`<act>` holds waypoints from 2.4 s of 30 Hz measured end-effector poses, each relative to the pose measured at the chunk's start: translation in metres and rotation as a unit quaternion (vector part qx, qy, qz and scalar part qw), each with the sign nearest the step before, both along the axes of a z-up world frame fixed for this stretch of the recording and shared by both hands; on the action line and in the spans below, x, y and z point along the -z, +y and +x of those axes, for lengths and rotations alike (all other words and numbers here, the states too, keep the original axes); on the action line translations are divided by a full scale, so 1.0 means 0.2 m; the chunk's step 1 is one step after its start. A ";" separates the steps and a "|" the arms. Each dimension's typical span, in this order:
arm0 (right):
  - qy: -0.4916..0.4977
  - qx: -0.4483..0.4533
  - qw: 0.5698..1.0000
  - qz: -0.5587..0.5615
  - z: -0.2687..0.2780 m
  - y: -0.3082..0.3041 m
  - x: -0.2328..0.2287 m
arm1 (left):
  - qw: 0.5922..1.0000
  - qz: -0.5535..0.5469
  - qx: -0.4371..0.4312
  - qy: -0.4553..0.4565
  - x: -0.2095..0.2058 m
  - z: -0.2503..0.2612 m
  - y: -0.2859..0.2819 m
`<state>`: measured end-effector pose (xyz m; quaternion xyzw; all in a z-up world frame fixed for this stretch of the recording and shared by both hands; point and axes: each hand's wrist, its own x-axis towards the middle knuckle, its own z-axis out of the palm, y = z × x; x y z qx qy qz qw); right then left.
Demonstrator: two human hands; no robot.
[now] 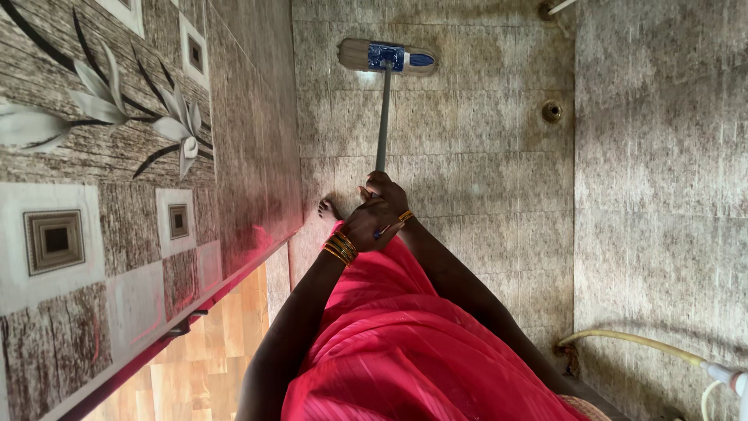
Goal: The person cleans the tiled floor by pushing a blue and white mop back and forth across the surface, moving from the bathroom into the hallway.
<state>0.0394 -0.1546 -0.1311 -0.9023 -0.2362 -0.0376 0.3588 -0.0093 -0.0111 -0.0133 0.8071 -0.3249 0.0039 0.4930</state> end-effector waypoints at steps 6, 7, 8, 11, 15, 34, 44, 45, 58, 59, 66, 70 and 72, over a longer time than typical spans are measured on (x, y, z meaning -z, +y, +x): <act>0.029 0.012 0.999 -0.002 -0.05 -0.03 -0.05 | 1.000 -0.010 -0.003 0.010 -0.08 -0.05 -0.03; 0.034 0.013 0.999 0.007 -0.06 -0.03 -0.08 | 1.000 -0.015 -0.006 0.007 -0.10 -0.06 -0.04; 0.040 0.014 0.999 0.015 -0.08 -0.03 -0.12 | 1.000 -0.020 -0.010 0.004 -0.12 -0.07 -0.05; 0.054 0.013 0.997 0.046 -0.15 -0.03 -0.25 | 0.998 -0.059 -0.015 -0.009 -0.22 -0.13 -0.05; 0.124 0.044 0.988 0.075 -0.32 -0.03 -0.44 | 0.996 -0.090 0.001 0.009 -0.36 -0.25 -0.07; -0.023 0.029 0.994 0.101 -0.43 -0.15 -0.51 | 0.998 -0.043 0.011 0.054 -0.50 -0.35 -0.19; -0.012 0.062 0.990 0.124 -0.15 -0.14 -0.31 | 0.998 -0.016 0.065 0.016 -0.18 -0.04 -0.18; -0.021 0.070 0.989 0.128 -0.12 -0.15 -0.28 | 0.997 -0.004 0.073 0.013 -0.16 -0.01 -0.18; 0.013 0.050 0.997 0.061 -0.10 -0.16 -0.05 | 0.999 -0.020 0.037 -0.019 -0.08 -0.04 -0.14; 0.020 0.058 0.996 0.061 -0.12 -0.17 -0.07 | 0.999 -0.018 0.042 -0.013 -0.09 -0.06 -0.15; -0.022 0.072 0.990 0.119 -0.32 -0.16 -0.29 | 0.998 -0.022 0.053 0.007 -0.32 -0.18 -0.19; -0.020 0.061 0.991 0.118 -0.49 -0.18 -0.39 | 0.997 -0.064 0.042 0.005 -0.49 -0.33 -0.16; -0.024 0.060 0.991 0.115 -0.53 -0.20 -0.45 | 0.997 -0.065 0.046 0.018 -0.57 -0.39 -0.14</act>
